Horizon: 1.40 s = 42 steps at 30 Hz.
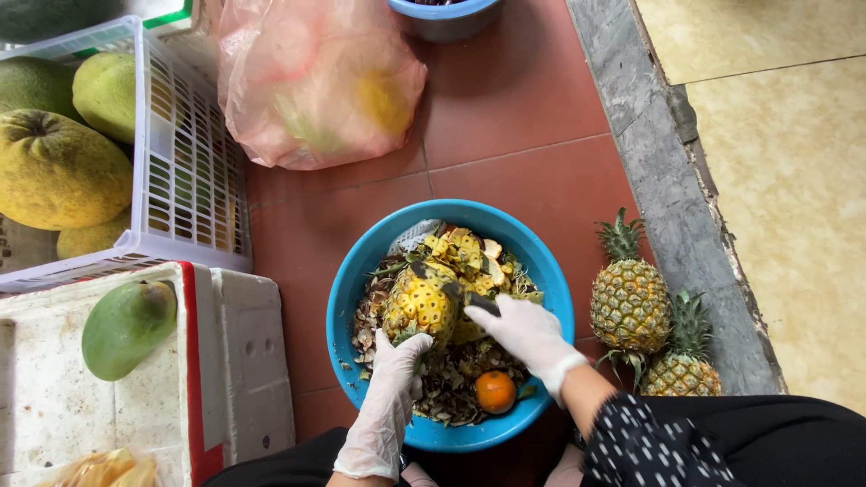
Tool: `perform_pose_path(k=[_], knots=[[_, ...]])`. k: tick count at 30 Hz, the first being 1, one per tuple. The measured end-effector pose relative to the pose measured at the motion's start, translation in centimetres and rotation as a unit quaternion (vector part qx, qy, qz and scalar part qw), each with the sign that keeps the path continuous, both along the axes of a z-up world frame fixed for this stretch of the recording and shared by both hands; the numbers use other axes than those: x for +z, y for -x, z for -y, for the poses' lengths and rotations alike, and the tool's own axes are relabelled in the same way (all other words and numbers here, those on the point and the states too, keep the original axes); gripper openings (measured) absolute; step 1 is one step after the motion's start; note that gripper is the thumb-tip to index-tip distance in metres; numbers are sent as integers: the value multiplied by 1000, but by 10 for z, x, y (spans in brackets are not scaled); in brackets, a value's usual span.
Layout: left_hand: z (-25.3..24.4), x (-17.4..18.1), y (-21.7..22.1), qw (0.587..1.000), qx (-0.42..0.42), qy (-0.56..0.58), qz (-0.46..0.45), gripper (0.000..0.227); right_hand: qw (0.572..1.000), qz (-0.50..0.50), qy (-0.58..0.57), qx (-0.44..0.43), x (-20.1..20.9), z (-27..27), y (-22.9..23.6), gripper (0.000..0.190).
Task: Peeling a pineapple and removing its eyes using a knife over a blue bowl
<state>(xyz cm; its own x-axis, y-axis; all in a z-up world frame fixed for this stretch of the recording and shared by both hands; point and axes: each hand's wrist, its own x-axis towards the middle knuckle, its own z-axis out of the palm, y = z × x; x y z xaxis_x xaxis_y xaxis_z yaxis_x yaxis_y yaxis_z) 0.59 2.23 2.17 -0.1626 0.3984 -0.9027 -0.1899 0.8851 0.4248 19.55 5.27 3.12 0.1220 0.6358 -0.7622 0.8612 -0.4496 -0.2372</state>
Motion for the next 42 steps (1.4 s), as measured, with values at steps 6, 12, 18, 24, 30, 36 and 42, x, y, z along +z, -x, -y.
perform_pose_path(k=[6, 12, 18, 24, 30, 36, 42], knots=[[-5, -8, 9, 998, 53, 1, 44, 81, 985, -121, -7, -125, 5, 1, -7, 60], [-4, -44, 15, 988, 92, 23, 125, 18, 998, 24, -35, 37, -23, 85, -26, 71], [-5, -42, 7, 989, 103, 22, 100, 27, 996, 53, -40, 54, -29, 58, -11, 74], [-4, -50, 5, 989, 114, 6, 90, 21, 998, 22, -41, 31, -39, 20, 2, 77], [-3, -47, 9, 987, 119, 13, 105, 23, 999, 16, -29, 20, -11, 36, -3, 70], [0, -35, 3, 993, 96, 27, 63, 41, 1000, -2, 5, 6, 1, 16, -3, 65], [4, -49, 3, 992, 113, 31, 47, 38, 993, -100, 7, -62, -42, -23, -5, 70]])
